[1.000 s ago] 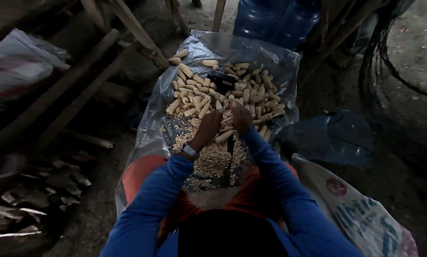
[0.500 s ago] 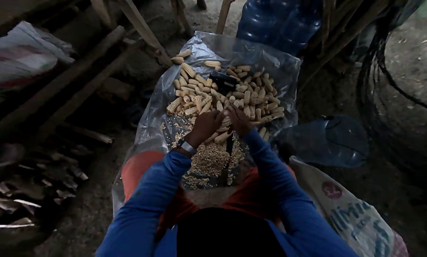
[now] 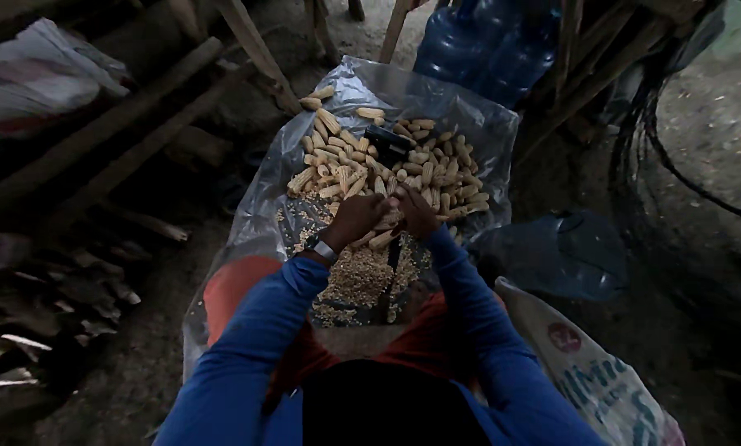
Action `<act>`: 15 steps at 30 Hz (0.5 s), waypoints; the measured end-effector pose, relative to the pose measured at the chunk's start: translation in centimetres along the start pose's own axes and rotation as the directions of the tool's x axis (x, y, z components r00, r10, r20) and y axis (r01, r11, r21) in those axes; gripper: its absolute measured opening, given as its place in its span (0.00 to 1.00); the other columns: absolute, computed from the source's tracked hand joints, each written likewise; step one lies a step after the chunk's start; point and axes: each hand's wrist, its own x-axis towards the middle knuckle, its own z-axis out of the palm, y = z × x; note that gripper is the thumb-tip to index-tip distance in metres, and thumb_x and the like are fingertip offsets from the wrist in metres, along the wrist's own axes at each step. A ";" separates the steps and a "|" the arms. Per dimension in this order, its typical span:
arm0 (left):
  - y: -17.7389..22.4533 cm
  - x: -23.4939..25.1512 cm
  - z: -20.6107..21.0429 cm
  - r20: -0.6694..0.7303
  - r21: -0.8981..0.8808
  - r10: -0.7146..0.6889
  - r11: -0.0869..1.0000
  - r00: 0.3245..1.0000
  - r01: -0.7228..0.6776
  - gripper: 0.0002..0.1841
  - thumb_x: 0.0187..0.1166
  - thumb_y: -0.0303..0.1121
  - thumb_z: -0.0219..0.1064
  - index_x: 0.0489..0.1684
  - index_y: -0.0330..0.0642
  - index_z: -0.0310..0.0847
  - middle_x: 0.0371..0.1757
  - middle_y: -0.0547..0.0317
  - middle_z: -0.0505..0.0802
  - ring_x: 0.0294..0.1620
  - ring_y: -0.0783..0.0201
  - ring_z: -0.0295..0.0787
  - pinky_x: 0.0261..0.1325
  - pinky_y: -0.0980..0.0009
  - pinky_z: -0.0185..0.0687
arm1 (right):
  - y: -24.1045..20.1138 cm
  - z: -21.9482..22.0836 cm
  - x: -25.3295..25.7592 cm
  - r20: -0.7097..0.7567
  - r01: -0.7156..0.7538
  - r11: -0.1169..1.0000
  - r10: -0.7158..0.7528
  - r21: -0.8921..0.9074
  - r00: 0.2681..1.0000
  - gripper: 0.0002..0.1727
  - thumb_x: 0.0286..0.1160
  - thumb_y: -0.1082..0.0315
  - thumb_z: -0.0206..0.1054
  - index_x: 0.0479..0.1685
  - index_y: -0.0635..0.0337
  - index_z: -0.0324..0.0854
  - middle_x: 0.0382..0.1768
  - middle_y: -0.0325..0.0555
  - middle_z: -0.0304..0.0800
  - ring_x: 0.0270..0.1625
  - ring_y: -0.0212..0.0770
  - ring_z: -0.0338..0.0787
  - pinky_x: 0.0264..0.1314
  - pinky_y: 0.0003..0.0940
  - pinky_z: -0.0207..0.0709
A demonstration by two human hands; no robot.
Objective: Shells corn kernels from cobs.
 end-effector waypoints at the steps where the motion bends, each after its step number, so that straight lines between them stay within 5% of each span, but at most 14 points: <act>1: 0.1 0.0 0.2 0.013 0.049 0.033 0.998 0.999 -0.034 0.23 0.89 0.49 0.60 0.52 0.32 0.84 0.32 0.38 0.89 0.35 0.39 0.89 0.44 0.40 0.83 | 0.4 0.3 0.3 -0.062 -0.017 1.000 0.017 0.002 0.998 0.27 0.97 0.57 0.39 0.70 0.71 0.72 0.48 0.61 0.85 0.40 0.49 0.90 0.41 0.50 0.88; 5: -1.5 2.5 0.5 0.211 -0.026 0.024 0.999 0.977 -0.019 0.28 0.89 0.52 0.58 0.64 0.30 0.82 0.44 0.32 0.91 0.49 0.34 0.90 0.58 0.33 0.79 | 0.7 0.5 0.5 -0.060 -0.068 0.996 0.071 0.055 0.996 0.27 0.97 0.55 0.39 0.71 0.69 0.73 0.50 0.59 0.85 0.41 0.47 0.91 0.42 0.49 0.90; 7: -2.6 3.4 0.9 0.253 -0.099 -0.001 0.995 0.968 0.027 0.29 0.92 0.53 0.51 0.65 0.33 0.82 0.47 0.34 0.91 0.51 0.37 0.89 0.60 0.34 0.78 | 0.8 0.4 0.4 0.005 -0.070 0.990 0.070 0.122 0.998 0.29 0.97 0.51 0.35 0.67 0.66 0.74 0.45 0.52 0.86 0.32 0.40 0.87 0.33 0.41 0.86; 10: -2.3 3.4 0.7 0.181 -0.012 -0.044 0.999 0.982 0.047 0.31 0.95 0.51 0.42 0.51 0.31 0.84 0.41 0.35 0.90 0.48 0.36 0.89 0.54 0.32 0.77 | 1.5 -0.1 0.4 0.163 -0.075 0.965 0.035 0.251 0.986 0.31 0.93 0.45 0.35 0.71 0.61 0.68 0.44 0.46 0.86 0.30 0.36 0.86 0.33 0.37 0.86; 12: -1.8 3.3 0.3 0.124 0.034 -0.096 0.995 0.988 0.093 0.31 0.96 0.46 0.39 0.53 0.29 0.85 0.46 0.31 0.91 0.53 0.33 0.89 0.57 0.31 0.76 | 1.2 -0.3 0.1 0.227 -0.013 0.976 -0.037 0.217 0.973 0.26 0.94 0.54 0.38 0.80 0.62 0.61 0.49 0.46 0.83 0.32 0.35 0.87 0.41 0.38 0.89; 15: -2.0 3.0 0.4 0.084 0.061 -0.109 0.993 0.991 0.104 0.32 0.97 0.47 0.37 0.51 0.28 0.85 0.45 0.31 0.91 0.53 0.32 0.89 0.56 0.32 0.77 | 1.0 0.9 0.3 0.121 0.084 0.996 -0.086 0.024 0.989 0.23 0.95 0.61 0.41 0.75 0.68 0.65 0.47 0.54 0.83 0.26 0.39 0.84 0.33 0.42 0.86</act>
